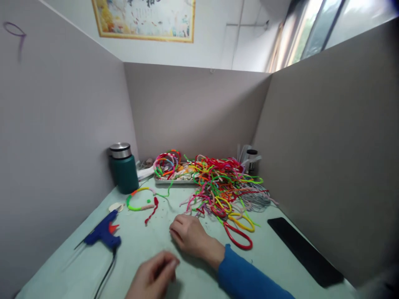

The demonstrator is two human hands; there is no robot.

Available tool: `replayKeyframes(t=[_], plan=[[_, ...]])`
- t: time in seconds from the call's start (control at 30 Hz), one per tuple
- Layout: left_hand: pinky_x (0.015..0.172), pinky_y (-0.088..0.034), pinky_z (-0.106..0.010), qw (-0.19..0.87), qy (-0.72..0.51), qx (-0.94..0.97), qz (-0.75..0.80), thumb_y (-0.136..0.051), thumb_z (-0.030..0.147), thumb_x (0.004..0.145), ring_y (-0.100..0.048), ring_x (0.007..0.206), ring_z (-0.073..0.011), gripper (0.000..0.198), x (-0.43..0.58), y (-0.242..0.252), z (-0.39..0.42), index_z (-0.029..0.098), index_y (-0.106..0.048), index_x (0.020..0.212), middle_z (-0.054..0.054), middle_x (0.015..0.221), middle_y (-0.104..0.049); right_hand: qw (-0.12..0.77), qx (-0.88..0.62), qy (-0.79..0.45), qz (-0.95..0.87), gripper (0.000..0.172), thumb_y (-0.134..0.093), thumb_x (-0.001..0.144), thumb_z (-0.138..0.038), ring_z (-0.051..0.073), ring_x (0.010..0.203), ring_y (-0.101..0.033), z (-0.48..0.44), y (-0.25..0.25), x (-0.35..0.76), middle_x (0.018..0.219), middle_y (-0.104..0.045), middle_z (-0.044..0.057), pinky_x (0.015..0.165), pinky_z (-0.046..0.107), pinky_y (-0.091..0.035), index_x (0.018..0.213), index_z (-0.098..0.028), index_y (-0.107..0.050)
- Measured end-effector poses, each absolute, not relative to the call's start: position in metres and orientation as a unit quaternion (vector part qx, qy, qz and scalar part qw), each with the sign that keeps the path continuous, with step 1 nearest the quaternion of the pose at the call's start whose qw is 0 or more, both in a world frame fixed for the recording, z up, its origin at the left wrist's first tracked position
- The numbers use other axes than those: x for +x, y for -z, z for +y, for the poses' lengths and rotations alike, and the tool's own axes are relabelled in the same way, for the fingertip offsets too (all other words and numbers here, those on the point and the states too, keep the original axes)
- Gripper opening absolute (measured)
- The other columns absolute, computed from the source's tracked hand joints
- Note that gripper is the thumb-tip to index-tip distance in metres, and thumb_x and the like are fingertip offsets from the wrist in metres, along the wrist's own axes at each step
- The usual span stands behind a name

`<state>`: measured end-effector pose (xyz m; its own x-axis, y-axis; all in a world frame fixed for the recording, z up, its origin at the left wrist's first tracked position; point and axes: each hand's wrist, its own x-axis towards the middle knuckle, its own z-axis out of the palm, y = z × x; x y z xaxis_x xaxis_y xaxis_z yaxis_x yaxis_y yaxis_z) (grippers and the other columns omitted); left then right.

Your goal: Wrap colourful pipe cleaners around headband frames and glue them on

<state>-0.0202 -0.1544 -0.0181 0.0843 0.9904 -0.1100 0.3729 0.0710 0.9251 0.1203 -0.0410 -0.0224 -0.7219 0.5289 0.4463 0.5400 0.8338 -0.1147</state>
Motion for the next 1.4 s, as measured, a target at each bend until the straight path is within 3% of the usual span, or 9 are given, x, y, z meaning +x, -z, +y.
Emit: replayKeyframes(t=[0.13, 0.23, 0.43, 0.7, 0.8, 0.87, 0.93, 1.07, 1.4], plan=[[0.06, -0.042, -0.024, 0.269, -0.362, 0.622, 0.641, -0.044, 0.041, 0.083, -0.058, 0.066, -0.0154, 0.028, -0.011, 0.001, -0.077, 0.018, -0.059, 0.082, -0.001, 0.072, -0.064, 0.266, -0.296, 0.023, -0.917, 0.018, -0.042, 0.088, -0.024, 0.015, 0.074, -0.053, -0.034, 0.035, 0.14, 0.078, -0.06, 0.005, 0.065, 0.026, -0.036, 0.082, -0.016, -0.058], [0.067, -0.043, -0.027, 0.097, -0.241, 0.594, 0.761, -0.04, 0.036, 0.084, -0.062, 0.078, -0.0196, 0.026, -0.018, -0.004, -0.033, 0.019, -0.059, 0.085, -0.004, 0.079, -0.067, 0.286, -0.312, 0.009, -0.906, 0.019, -0.042, 0.088, -0.024, 0.015, 0.074, -0.054, -0.029, 0.038, 0.143, 0.078, -0.061, 0.005, 0.066, 0.026, -0.037, 0.083, -0.017, -0.059], [0.076, -0.041, -0.039, -0.013, -0.189, 0.554, 0.811, -0.036, 0.027, 0.084, -0.055, 0.102, -0.0327, 0.032, -0.039, 0.004, 0.005, 0.013, -0.06, 0.099, -0.019, 0.108, -0.059, 0.302, -0.312, -0.039, -0.9, 0.016, -0.045, 0.086, -0.023, 0.014, 0.074, -0.056, -0.028, 0.038, 0.139, 0.078, -0.062, 0.003, 0.064, 0.024, -0.037, 0.085, -0.018, -0.06], [0.062, -0.042, -0.038, 0.011, -0.132, 0.526, 0.84, -0.032, 0.03, 0.085, -0.063, 0.086, -0.0323, 0.035, -0.057, 0.018, 0.009, 0.016, -0.06, 0.099, -0.017, 0.094, -0.066, 0.334, -0.369, -0.123, -0.858, 0.016, -0.046, 0.086, -0.02, 0.014, 0.077, -0.059, -0.021, 0.041, 0.126, 0.081, -0.065, 0.004, 0.069, 0.023, -0.039, 0.083, -0.018, -0.062], [0.059, -0.042, -0.036, 0.03, -0.127, 0.513, 0.848, -0.033, 0.028, 0.084, -0.064, 0.082, -0.0312, 0.034, -0.06, 0.018, 0.01, 0.018, -0.059, 0.102, -0.016, 0.091, -0.068, 0.376, -0.454, -0.163, -0.791, 0.02, -0.045, 0.087, -0.022, 0.015, 0.079, -0.06, -0.001, 0.035, 0.108, 0.085, -0.066, 0.004, 0.069, 0.024, -0.039, 0.098, -0.018, -0.061], [0.058, -0.042, -0.035, 0.033, -0.131, 0.512, 0.849, -0.032, 0.03, 0.085, -0.064, 0.083, -0.0308, 0.034, -0.061, 0.018, 0.01, 0.019, -0.059, 0.103, -0.015, 0.092, -0.068, 0.378, -0.507, -0.223, -0.742, 0.045, -0.053, 0.082, -0.026, 0.016, 0.073, -0.061, 0.018, 0.029, 0.09, 0.079, -0.067, 0.003, 0.064, 0.023, -0.039, 0.125, -0.015, -0.045], [0.06, -0.042, -0.036, 0.029, -0.136, 0.516, 0.845, -0.031, 0.033, 0.086, -0.064, 0.086, -0.0309, 0.035, -0.061, 0.018, 0.009, 0.019, -0.059, 0.101, -0.015, 0.095, -0.068, 0.356, -0.522, -0.269, -0.727, 0.062, -0.06, 0.077, -0.031, 0.015, 0.069, -0.062, 0.034, 0.025, 0.072, 0.075, -0.068, 0.001, 0.059, 0.022, -0.038, 0.132, -0.013, -0.036], [0.063, -0.043, -0.036, 0.024, -0.143, 0.528, 0.837, -0.029, 0.034, 0.087, -0.063, 0.089, -0.0297, 0.036, -0.063, 0.019, 0.006, 0.017, -0.059, 0.096, -0.015, 0.099, -0.067, 0.318, -0.484, -0.243, -0.779, 0.022, -0.046, 0.088, -0.031, 0.013, 0.066, -0.06, 0.041, 0.019, 0.056, 0.073, -0.067, 0.002, 0.055, 0.021, -0.033, 0.092, -0.017, -0.063], [0.06, -0.042, -0.036, 0.048, -0.138, 0.531, 0.835, -0.031, 0.027, 0.084, -0.062, 0.092, -0.0314, 0.031, -0.069, 0.017, 0.006, 0.019, -0.06, 0.096, -0.015, 0.104, -0.065, 0.427, -0.516, -0.086, -0.737, 0.039, -0.029, 0.095, -0.032, 0.012, 0.059, -0.05, -0.009, 0.03, 0.141, 0.061, -0.056, 0.001, 0.059, 0.023, -0.029, 0.067, -0.017, -0.051]])
